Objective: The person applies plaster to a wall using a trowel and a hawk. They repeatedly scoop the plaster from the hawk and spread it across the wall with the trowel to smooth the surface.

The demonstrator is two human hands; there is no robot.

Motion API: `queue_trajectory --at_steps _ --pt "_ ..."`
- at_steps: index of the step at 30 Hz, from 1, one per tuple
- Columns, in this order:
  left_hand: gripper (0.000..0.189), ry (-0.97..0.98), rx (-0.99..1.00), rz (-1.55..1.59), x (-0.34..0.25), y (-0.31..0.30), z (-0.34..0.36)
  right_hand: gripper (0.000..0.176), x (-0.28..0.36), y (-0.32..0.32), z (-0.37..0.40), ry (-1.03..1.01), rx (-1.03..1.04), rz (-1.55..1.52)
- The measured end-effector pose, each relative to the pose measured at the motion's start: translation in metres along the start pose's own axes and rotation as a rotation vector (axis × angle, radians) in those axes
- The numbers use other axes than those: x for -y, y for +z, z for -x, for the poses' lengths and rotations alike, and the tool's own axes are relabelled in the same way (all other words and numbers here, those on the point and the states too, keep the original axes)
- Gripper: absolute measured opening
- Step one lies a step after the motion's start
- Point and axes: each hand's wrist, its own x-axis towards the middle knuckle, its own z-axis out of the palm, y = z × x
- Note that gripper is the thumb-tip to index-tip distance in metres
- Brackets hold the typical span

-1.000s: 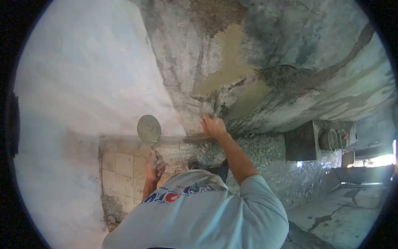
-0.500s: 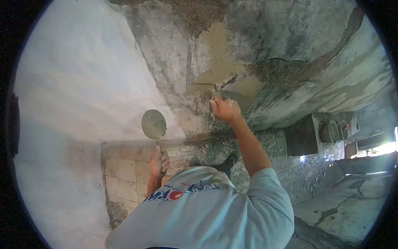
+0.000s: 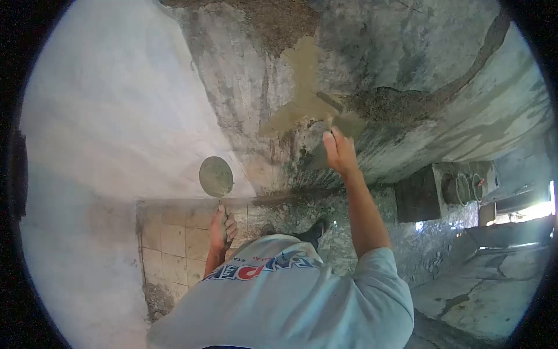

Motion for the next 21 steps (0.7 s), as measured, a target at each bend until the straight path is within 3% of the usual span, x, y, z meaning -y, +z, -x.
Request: queue_trajectory --at_steps 3,6,12,21 --pt "0.026 -0.005 -0.001 0.016 -0.001 -0.001 0.002 0.043 -0.015 0.050 0.018 0.013 0.026 -0.053" --pt "0.026 -0.003 0.008 0.009 -0.006 -0.004 0.008 0.045 0.010 0.070 0.013 0.253 0.277 -0.245" --pt "0.025 0.011 -0.041 0.012 -0.011 -0.017 0.019 0.047 -0.002 0.147 0.021 0.071 0.091 0.039" --pt "0.023 0.055 -0.087 0.010 -0.010 -0.029 0.032 0.048 -0.013 0.215 0.057 0.094 0.592 0.206"
